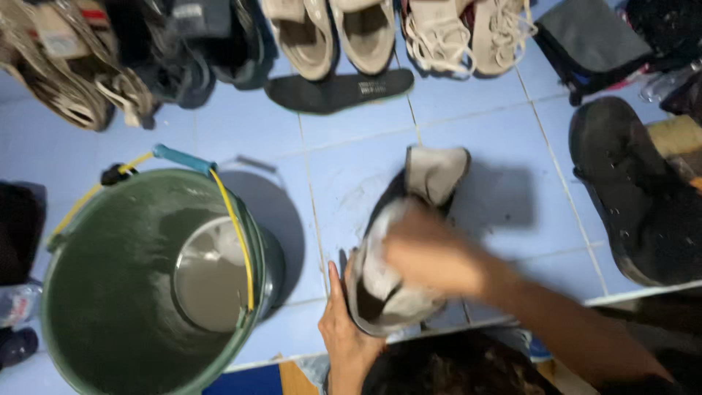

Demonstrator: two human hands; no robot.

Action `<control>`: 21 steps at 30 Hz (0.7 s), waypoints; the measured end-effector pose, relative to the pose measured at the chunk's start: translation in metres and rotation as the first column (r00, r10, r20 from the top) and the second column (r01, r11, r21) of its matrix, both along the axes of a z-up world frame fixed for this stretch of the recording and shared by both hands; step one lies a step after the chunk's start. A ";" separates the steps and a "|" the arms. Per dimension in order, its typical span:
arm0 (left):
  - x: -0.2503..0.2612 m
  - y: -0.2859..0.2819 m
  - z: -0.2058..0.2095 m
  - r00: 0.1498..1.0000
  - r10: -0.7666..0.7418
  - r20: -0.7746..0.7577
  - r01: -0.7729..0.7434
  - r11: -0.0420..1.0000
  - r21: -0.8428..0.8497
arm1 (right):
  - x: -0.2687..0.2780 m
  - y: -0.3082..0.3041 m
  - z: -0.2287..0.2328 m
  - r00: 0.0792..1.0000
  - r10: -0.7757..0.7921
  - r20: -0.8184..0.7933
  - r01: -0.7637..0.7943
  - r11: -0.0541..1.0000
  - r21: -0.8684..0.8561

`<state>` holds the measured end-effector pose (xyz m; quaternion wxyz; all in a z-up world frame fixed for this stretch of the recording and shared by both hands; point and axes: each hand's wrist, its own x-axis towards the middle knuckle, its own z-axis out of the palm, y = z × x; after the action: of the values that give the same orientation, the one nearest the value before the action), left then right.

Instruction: The person cleans a shoe using a brush and soapy water from a bucket, scrubbing the interior and exterior surfaces.

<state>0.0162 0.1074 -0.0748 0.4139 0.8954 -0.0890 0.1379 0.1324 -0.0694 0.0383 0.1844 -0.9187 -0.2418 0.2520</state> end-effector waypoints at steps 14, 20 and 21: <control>0.001 -0.005 0.014 0.999 -0.009 0.040 0.008 1.000 0.029 | 0.026 -0.008 -0.009 0.998 0.052 0.016 -0.049 0.986 -0.160; -0.001 -0.005 0.008 0.997 0.023 0.072 -0.025 0.999 0.028 | 0.007 -0.025 -0.075 0.830 0.480 0.284 -0.524 0.846 0.100; -0.002 -0.006 0.004 0.997 0.029 0.066 -0.031 0.999 0.029 | 0.006 -0.018 -0.061 0.829 0.484 0.280 -0.528 0.843 0.104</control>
<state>0.0142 0.1013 -0.0707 0.3951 0.8977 -0.0914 0.1720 0.1380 -0.0872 -0.0229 0.1606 -0.8249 -0.5193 0.1551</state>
